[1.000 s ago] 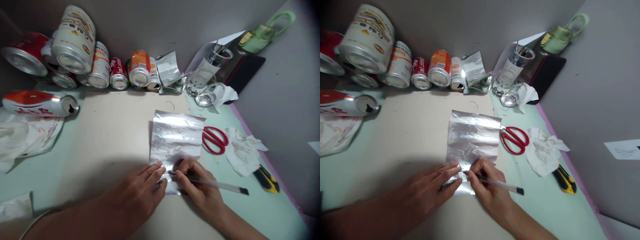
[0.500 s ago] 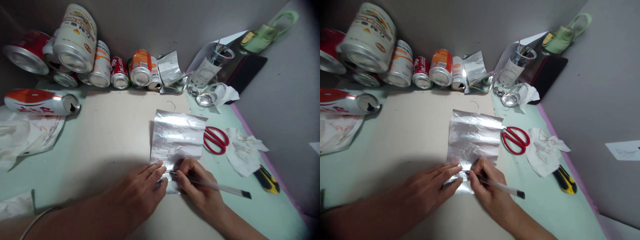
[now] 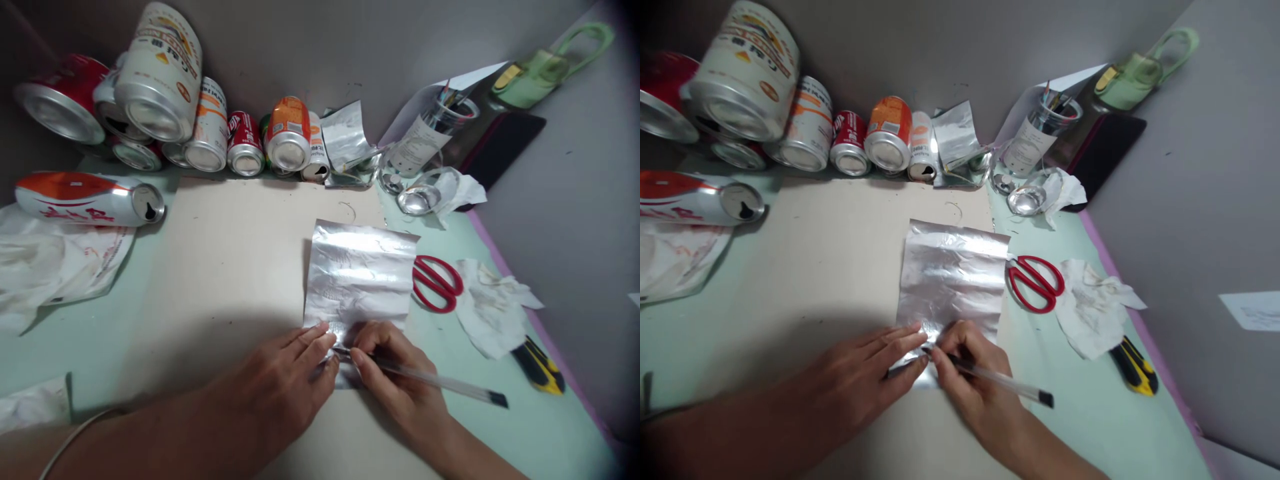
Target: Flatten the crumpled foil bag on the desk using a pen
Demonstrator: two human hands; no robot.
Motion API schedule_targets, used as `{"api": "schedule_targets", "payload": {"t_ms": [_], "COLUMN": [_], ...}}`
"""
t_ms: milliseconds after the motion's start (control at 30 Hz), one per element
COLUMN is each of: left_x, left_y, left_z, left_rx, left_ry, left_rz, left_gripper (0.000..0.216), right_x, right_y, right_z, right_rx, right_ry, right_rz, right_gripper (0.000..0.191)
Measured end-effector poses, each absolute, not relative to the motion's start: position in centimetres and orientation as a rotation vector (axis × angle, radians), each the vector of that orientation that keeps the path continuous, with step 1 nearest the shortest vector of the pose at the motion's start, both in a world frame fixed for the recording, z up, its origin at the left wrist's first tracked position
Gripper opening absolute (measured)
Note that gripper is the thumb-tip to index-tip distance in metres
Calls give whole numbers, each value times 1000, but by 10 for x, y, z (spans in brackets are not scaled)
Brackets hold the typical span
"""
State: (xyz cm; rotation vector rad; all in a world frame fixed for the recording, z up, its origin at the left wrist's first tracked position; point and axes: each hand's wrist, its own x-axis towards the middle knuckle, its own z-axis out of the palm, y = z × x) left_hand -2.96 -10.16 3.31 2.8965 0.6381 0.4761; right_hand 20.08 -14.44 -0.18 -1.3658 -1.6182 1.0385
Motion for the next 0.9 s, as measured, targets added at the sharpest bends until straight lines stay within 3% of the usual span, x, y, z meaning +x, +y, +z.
{"api": "schedule_targets", "payload": {"t_ms": [900], "left_x": [-35], "left_y": [-105], "left_z": [31], "left_rx": [2856], "left_ry": [622], "left_rz": [392], "left_gripper": [36], "right_x": [200], "right_y": [-146], "right_z": [-5], "right_rx": [-1419], "right_ry": [-1740], "right_rz": [971], "right_gripper": [21]}}
